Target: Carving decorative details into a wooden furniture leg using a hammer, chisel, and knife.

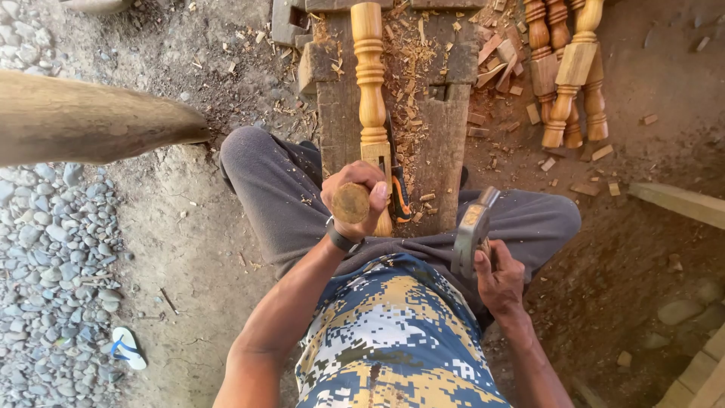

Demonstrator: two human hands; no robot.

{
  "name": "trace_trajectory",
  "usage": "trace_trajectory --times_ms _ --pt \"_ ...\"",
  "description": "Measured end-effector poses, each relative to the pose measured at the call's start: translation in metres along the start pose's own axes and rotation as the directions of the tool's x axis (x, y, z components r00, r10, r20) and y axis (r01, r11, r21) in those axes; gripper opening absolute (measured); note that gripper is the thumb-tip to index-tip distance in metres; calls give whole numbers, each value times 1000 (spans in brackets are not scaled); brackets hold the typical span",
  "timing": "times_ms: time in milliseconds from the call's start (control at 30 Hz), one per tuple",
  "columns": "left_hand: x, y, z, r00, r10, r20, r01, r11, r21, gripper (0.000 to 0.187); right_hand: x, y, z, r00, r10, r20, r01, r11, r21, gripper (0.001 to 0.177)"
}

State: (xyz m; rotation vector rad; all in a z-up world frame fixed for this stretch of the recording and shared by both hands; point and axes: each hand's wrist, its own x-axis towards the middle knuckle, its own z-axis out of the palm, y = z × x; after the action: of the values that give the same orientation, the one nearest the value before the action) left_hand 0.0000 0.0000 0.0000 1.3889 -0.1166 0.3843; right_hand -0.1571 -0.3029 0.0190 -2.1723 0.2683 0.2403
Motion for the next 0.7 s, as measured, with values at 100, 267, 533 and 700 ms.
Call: trace_trajectory --times_ms 100,267,533,700 --pt "1 5 6 998 61 -24 -61 998 7 24 4 2 6 1000 -22 6 22 1000 17 41" --pt "-2 9 7 992 97 -78 -105 988 -112 25 26 -20 8 991 -111 73 108 993 43 37" --pt "-15 -8 5 988 145 -62 -153 976 -155 30 72 -119 -20 901 -377 213 378 925 34 32" --pt "-9 -13 -23 935 129 331 -37 962 -272 37 87 -180 -39 807 -498 318 514 857 38 30"
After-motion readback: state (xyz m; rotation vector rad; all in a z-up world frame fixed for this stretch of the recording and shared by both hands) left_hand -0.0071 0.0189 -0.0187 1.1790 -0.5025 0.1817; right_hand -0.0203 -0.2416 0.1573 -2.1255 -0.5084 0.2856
